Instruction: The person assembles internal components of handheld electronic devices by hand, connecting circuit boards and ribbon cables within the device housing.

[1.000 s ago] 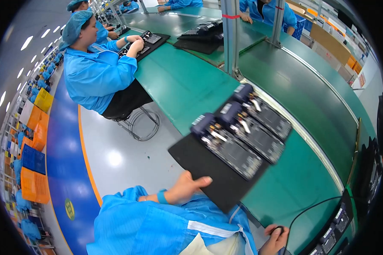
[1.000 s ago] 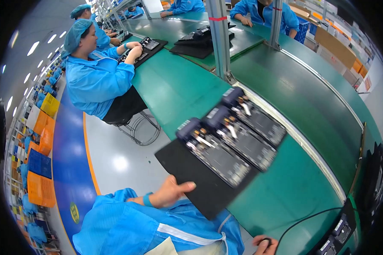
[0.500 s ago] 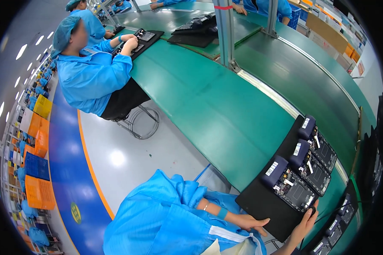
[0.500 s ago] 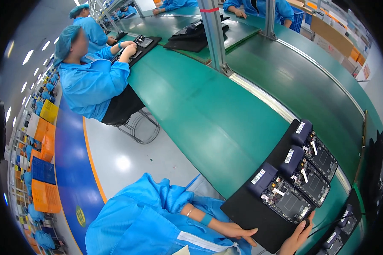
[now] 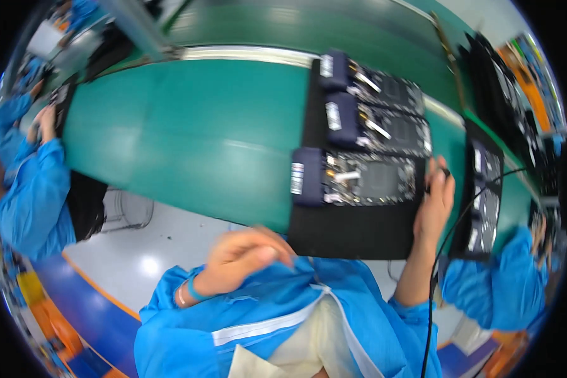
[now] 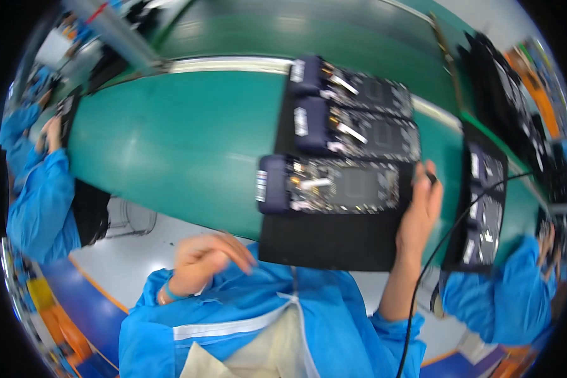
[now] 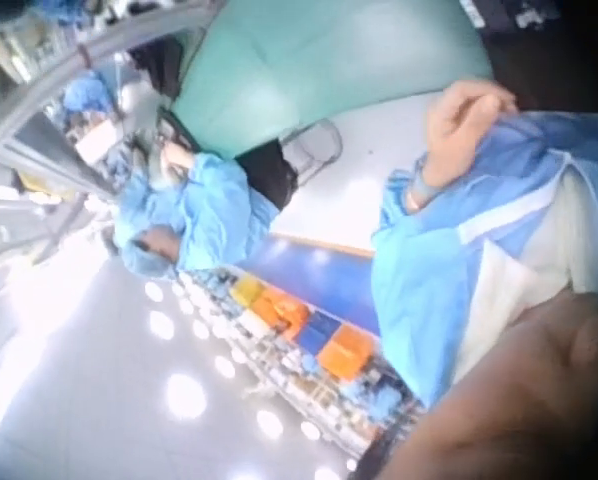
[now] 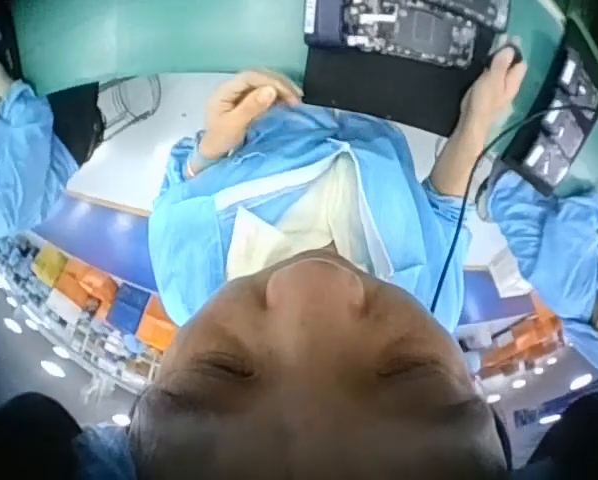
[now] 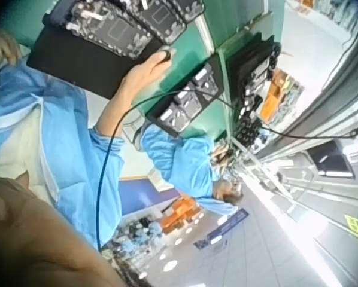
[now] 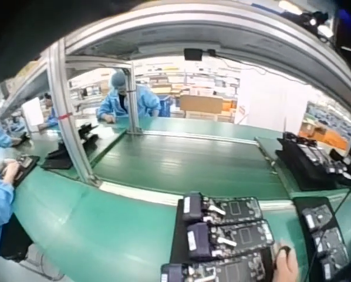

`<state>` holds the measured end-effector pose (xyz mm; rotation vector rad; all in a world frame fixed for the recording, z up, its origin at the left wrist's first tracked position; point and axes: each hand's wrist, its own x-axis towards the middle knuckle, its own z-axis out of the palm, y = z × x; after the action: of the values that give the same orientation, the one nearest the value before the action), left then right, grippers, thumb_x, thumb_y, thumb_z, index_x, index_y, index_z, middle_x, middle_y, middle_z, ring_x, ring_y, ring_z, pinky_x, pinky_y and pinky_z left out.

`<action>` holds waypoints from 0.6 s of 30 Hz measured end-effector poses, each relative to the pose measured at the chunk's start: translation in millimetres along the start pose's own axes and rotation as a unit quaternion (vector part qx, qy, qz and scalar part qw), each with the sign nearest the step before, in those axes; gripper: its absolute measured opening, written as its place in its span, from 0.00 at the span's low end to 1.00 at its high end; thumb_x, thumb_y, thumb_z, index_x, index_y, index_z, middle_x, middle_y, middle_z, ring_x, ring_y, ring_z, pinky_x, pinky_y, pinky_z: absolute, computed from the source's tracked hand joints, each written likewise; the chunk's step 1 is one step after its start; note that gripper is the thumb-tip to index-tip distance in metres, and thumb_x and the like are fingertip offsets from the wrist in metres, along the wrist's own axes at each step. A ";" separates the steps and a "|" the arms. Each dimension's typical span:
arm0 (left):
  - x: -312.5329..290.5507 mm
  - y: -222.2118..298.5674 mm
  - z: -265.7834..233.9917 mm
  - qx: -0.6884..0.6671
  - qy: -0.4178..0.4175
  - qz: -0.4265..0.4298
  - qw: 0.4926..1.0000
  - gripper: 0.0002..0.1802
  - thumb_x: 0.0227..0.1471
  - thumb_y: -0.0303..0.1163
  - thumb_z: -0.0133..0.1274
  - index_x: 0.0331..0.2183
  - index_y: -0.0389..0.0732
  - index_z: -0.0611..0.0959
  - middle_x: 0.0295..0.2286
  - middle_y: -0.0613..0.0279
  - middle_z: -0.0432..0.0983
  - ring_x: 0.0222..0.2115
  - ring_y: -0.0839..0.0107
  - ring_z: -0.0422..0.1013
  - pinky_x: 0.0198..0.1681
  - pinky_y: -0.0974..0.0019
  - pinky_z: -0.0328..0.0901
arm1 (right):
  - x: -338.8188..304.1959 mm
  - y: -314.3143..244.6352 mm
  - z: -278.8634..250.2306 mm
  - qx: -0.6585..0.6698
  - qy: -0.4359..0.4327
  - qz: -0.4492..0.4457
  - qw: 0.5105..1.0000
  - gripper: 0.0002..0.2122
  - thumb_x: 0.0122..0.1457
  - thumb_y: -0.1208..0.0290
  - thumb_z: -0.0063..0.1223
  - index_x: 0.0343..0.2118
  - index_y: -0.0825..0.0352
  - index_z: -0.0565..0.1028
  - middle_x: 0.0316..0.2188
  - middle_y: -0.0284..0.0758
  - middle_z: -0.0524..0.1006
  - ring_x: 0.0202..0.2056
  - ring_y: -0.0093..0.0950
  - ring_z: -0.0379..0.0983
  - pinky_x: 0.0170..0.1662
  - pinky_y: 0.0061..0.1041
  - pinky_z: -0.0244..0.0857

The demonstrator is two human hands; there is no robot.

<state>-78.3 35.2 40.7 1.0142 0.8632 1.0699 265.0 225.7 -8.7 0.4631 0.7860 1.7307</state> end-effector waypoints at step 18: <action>79.5 -15.9 35.3 0.525 0.227 0.142 0.808 0.50 0.37 0.34 0.66 0.57 0.31 0.58 0.52 0.39 0.60 0.54 0.46 0.59 0.54 0.53 0.58 | -7.4 70.4 -17.7 -0.979 -0.011 -0.144 0.144 0.20 0.65 0.64 0.38 0.53 0.75 0.63 0.58 0.50 0.60 0.63 0.38 0.50 0.61 0.31 0.46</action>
<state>-20.3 101.2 30.4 1.8856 1.8512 1.0873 207.0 203.1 29.4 -1.4235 -1.6535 0.8920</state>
